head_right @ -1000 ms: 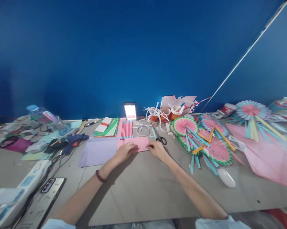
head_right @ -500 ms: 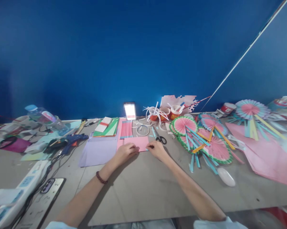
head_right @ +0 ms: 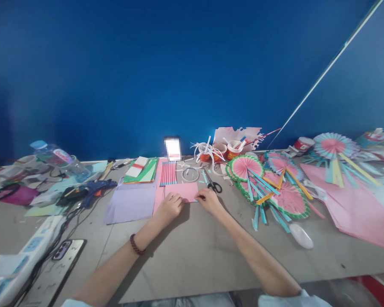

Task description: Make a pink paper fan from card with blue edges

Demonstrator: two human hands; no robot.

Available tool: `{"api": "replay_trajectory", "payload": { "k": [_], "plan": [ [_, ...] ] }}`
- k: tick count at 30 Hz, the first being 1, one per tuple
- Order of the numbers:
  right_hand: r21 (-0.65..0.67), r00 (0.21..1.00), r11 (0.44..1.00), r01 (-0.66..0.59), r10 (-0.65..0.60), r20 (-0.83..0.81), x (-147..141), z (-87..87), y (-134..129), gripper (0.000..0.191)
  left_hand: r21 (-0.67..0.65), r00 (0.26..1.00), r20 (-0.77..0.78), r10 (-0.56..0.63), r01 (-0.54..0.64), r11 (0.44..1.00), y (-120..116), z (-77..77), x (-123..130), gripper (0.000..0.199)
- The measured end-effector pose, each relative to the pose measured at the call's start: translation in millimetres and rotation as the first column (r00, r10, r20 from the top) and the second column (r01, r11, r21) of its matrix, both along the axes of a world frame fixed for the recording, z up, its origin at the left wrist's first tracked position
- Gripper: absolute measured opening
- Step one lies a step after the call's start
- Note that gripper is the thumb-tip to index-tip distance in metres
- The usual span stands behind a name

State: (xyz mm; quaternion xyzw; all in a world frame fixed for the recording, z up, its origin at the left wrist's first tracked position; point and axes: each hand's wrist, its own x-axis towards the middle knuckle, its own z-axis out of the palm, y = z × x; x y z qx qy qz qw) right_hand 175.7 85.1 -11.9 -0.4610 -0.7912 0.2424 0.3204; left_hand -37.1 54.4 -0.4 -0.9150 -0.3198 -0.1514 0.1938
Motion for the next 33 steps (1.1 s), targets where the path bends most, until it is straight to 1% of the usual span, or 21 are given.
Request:
{"api": "replay_trajectory", "payload": {
  "k": [3,6,9,10,12,14,16,18,21,22,24,26,29,30,33],
  "plan": [
    [0.013,1.0,1.0,-0.01,0.01,-0.008,0.1,0.3,-1.8,0.014,-0.019,1.0,0.002,0.03,-0.03,0.999,-1.7,-2.7,1.2,0.014],
    [0.022,0.999,0.999,-0.034,0.034,-0.013,1.3,3.7,-4.9,0.015,-0.068,0.998,0.035,0.053,-0.051,0.996,0.1,-5.5,-0.7,0.012],
    [0.03,0.998,0.997,-0.066,0.066,0.005,2.7,7.0,-6.8,0.007,-0.118,0.99,0.106,0.094,-0.082,0.99,3.8,-8.1,-4.1,0.011],
    [0.04,0.997,0.997,-0.071,0.07,0.015,2.9,7.5,-6.9,0.009,-0.138,0.985,0.132,0.112,-0.094,0.986,4.9,-8.6,-5.2,0.011],
    [0.076,0.998,0.995,-0.063,0.061,0.022,2.3,7.9,-6.2,0.012,-0.19,0.972,0.182,0.148,-0.113,0.975,6.7,-7.9,-7.4,0.014],
    [0.116,0.999,0.993,-0.036,0.037,-0.007,0.6,9.1,-4.9,0.008,-0.258,0.954,0.24,0.178,-0.114,0.959,7.6,-3.4,-9.2,0.016],
    [0.133,0.998,0.991,-0.008,0.016,-0.06,-1.3,13.5,-3.8,0.01,-0.327,0.926,0.313,0.21,-0.102,0.939,7.3,6.4,-10.8,0.018],
    [0.132,0.995,0.991,0.004,0.009,-0.1,-2.7,23.0,-3.4,0.013,-0.385,0.899,0.368,0.239,-0.086,0.919,5.9,21.4,-12.0,0.018],
    [0.131,0.995,0.991,0.011,0.003,-0.101,-3.4,45.7,-4.7,0.015,-0.475,0.892,0.381,0.243,-0.037,0.879,2.4,49.1,-12.6,0.016],
    [0.135,0.995,0.991,0.018,-0.005,-0.097,-3.3,54.7,-5.4,0.014,-0.488,0.886,0.394,0.246,-0.026,0.873,1.3,58.3,-12.4,0.02],
    [0.157,0.995,0.988,0.011,0.005,-0.098,-2.8,72.7,-6.5,0.014,-0.476,0.872,0.435,0.224,0.012,0.879,0.0,75.0,-11.2,0.031],
    [0.187,0.994,0.982,-0.01,0.03,-0.102,-2.2,89.0,-6.5,0.015,-0.448,0.853,0.481,0.203,0.04,0.893,0.4,89.3,-9.3,0.035],
    [0.236,0.994,0.971,-0.022,0.046,-0.098,-1.4,108.0,-3.7,0.018,-0.417,0.832,0.529,0.17,0.08,0.905,3.6,107.1,-5.3,0.033],
    [0.247,0.994,0.969,-0.02,0.045,-0.099,-1.5,113.0,-2.4,0.018,-0.415,0.819,0.545,0.179,0.078,0.907,5.0,111.9,-3.7,0.032],
    [0.261,0.994,0.965,-0.021,0.049,-0.1,-3.4,125.6,1.1,0.019,-0.416,0.772,0.608,0.187,0.109,0.903,8.9,121.8,1.9,0.028]
  ]
}}
